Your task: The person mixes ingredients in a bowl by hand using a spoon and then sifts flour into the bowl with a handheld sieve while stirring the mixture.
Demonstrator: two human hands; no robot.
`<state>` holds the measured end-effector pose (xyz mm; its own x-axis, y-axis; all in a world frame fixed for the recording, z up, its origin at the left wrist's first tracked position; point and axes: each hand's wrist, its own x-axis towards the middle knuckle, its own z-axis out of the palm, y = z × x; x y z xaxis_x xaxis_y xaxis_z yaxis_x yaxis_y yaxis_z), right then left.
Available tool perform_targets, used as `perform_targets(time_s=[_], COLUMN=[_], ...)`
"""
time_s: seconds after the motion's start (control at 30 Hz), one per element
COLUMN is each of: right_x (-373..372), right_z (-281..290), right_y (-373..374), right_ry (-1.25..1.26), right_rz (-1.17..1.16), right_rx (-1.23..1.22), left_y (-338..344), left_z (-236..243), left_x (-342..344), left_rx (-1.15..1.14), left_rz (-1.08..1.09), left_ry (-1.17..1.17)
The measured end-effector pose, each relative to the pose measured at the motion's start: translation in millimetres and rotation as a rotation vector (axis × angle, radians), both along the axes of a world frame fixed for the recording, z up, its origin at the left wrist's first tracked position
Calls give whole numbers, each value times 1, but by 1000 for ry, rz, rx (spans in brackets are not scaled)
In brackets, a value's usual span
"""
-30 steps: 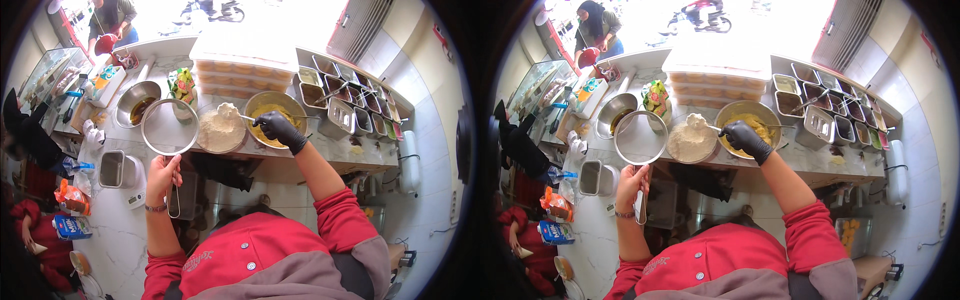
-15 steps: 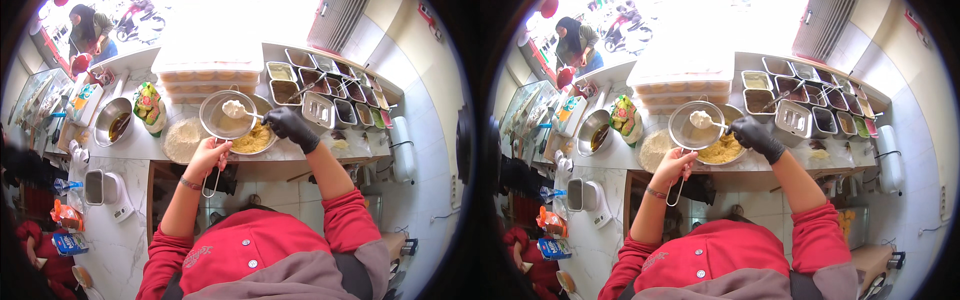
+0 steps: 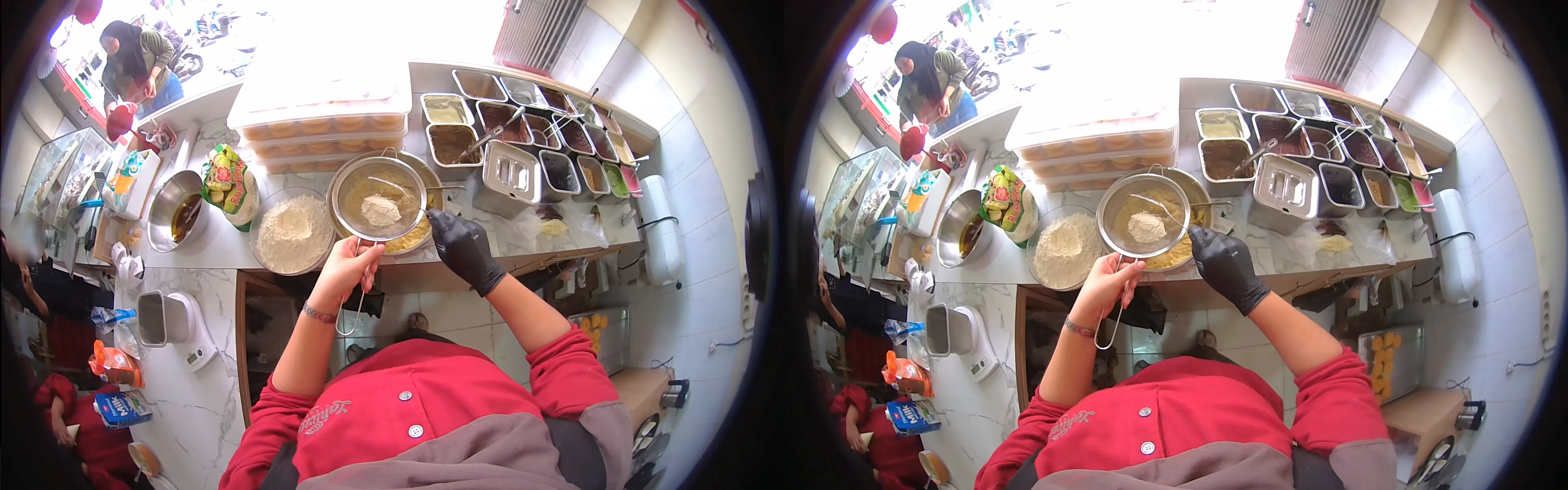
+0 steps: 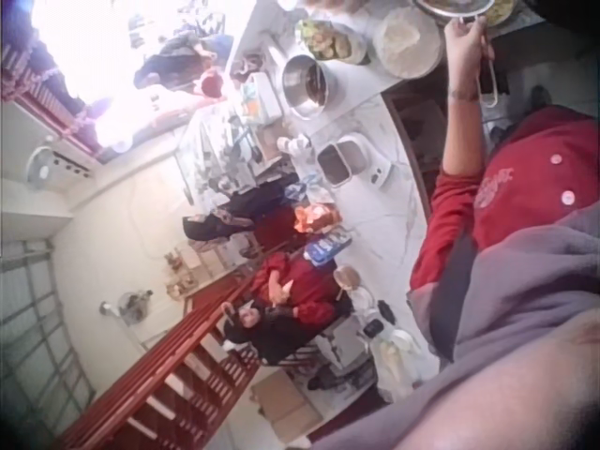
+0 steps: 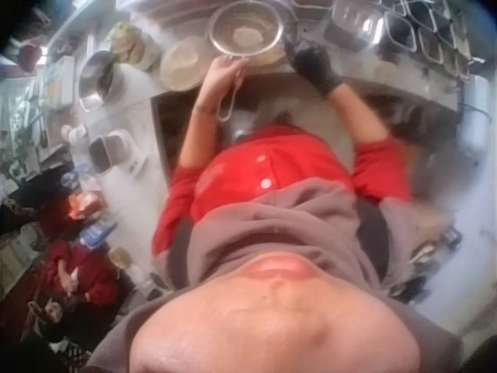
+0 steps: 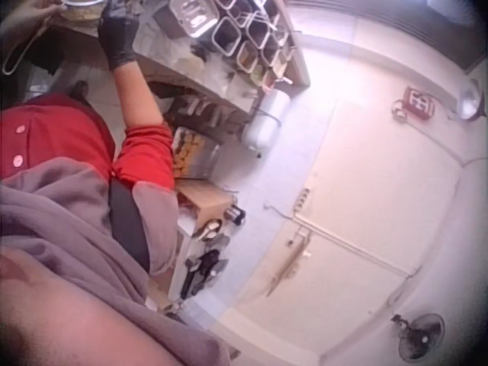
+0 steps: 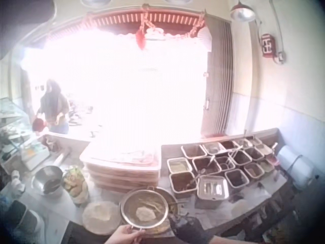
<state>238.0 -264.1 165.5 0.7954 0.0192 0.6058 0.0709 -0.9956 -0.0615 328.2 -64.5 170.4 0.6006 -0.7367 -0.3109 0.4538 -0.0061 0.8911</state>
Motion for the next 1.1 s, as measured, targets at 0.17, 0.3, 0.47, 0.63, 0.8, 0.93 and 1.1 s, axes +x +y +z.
perform_targets(time_s=[0.17,0.3,0.47,0.63,0.8,0.93,1.1], right_x=[-7,-12,-13,-27,-13,-10,-23], right_z=[-1,16,12,-13,-18,-14,-21], right_y=[0,8,13,-3,11,18,22], right_ry=[63,-10,79,106,8,-75,-117], right_rz=[-74,-119,-101,-76,-97,-198,-223], right_rx=[-4,34,79,118,182,244,325], left_y=[2,4,12,2,6,8,-3], left_z=[0,3,4,9,16,9,11], left_x=[0,1,2,0,2,12,10], left_rx=[14,-3,8,22,12,65,63], left_rz=[-2,19,14,1,31,13,38], left_ry=[-48,-53,-67,-91,-123,-194,-145])
